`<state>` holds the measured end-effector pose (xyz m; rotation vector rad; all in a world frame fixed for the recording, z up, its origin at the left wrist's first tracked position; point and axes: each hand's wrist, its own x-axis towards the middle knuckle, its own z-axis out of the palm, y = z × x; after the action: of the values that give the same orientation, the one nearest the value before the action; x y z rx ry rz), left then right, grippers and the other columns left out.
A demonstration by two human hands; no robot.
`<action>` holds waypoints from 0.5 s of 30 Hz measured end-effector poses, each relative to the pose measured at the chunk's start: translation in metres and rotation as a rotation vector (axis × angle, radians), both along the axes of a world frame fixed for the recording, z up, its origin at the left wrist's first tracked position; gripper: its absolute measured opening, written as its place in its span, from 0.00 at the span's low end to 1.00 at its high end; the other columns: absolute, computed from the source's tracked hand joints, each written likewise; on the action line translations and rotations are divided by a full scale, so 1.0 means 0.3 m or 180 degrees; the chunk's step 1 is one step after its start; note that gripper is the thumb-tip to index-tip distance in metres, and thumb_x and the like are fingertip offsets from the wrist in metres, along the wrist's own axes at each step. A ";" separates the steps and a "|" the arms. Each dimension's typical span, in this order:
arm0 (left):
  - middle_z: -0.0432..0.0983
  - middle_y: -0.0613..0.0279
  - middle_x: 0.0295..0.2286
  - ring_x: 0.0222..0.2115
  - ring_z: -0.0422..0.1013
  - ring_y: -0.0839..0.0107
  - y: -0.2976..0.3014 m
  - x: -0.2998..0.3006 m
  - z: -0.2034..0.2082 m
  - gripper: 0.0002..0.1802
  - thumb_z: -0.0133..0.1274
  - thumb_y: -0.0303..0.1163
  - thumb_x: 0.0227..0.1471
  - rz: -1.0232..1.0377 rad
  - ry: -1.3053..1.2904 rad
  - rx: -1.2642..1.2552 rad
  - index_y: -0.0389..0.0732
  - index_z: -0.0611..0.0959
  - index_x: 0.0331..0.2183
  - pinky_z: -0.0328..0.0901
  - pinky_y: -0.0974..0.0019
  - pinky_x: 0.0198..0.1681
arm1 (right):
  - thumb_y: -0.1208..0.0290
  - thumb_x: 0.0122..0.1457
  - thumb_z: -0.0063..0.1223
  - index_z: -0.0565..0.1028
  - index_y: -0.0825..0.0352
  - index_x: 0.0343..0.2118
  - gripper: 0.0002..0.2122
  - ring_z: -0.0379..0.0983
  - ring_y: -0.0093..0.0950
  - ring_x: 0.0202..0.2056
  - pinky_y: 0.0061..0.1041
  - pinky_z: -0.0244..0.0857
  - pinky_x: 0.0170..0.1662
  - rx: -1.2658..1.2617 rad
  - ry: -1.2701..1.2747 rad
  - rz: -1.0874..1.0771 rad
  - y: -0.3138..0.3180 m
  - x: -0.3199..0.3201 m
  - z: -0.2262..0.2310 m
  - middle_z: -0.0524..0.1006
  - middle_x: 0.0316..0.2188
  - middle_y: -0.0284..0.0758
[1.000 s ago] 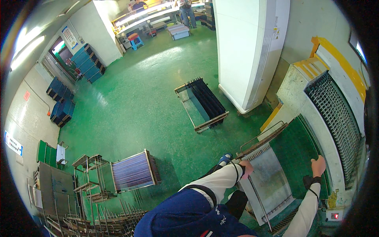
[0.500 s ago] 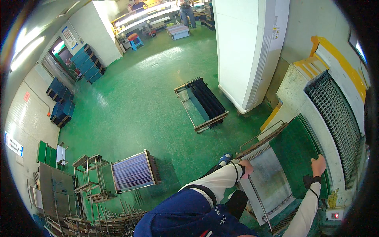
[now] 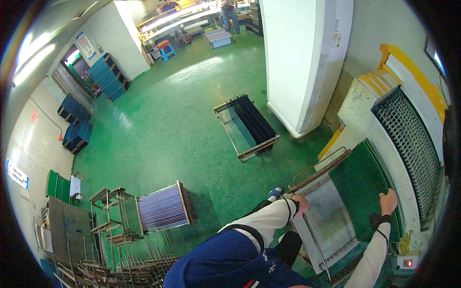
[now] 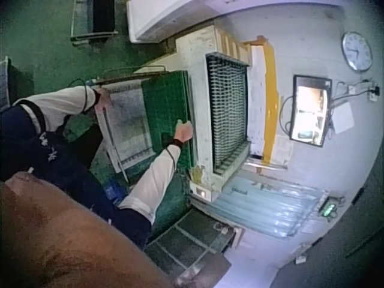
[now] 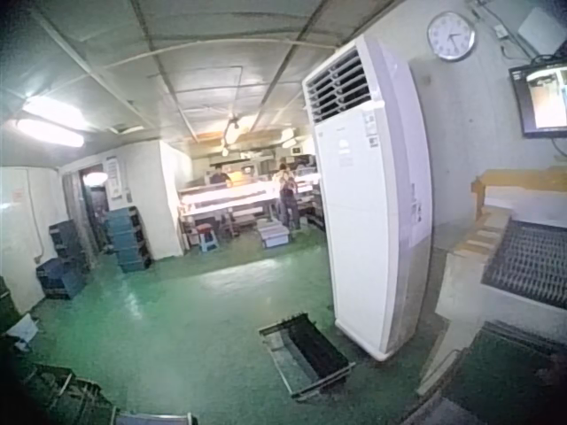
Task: Moving circuit boards between racks and processing equipment in a manufacturing facility.
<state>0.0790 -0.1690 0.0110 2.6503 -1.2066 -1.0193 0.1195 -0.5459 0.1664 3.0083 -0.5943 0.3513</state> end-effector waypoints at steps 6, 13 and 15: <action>0.78 0.58 0.26 0.29 0.73 0.59 -0.001 0.004 -0.001 0.14 0.57 0.41 0.30 -0.0050 0.0064 0.0044 0.45 0.84 0.24 0.68 0.60 0.32 | 0.67 0.42 0.61 0.70 0.70 0.45 0.25 0.69 0.41 0.45 0.36 0.63 0.46 0.0122 0.0160 -0.0072 0.027 -0.005 0.030 0.73 0.42 0.46; 0.78 0.59 0.26 0.29 0.73 0.59 -0.002 -0.005 0.011 0.14 0.56 0.39 0.30 0.0020 -0.0038 0.0102 0.45 0.84 0.25 0.68 0.59 0.32 | 0.68 0.42 0.62 0.70 0.70 0.44 0.25 0.70 0.42 0.44 0.36 0.64 0.45 0.0114 0.0086 -0.0067 0.029 -0.010 0.034 0.73 0.41 0.47; 0.78 0.58 0.26 0.29 0.73 0.59 -0.001 -0.010 0.012 0.14 0.56 0.39 0.30 0.0049 -0.0085 0.0076 0.45 0.84 0.25 0.68 0.59 0.32 | 0.68 0.42 0.62 0.70 0.70 0.44 0.24 0.70 0.42 0.43 0.37 0.64 0.45 0.0108 0.0075 -0.0049 0.024 -0.010 0.030 0.73 0.41 0.47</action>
<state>0.0760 -0.1694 0.0145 2.6954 -1.1845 -1.0053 0.1167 -0.5385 0.1754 3.0337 -0.6275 0.3077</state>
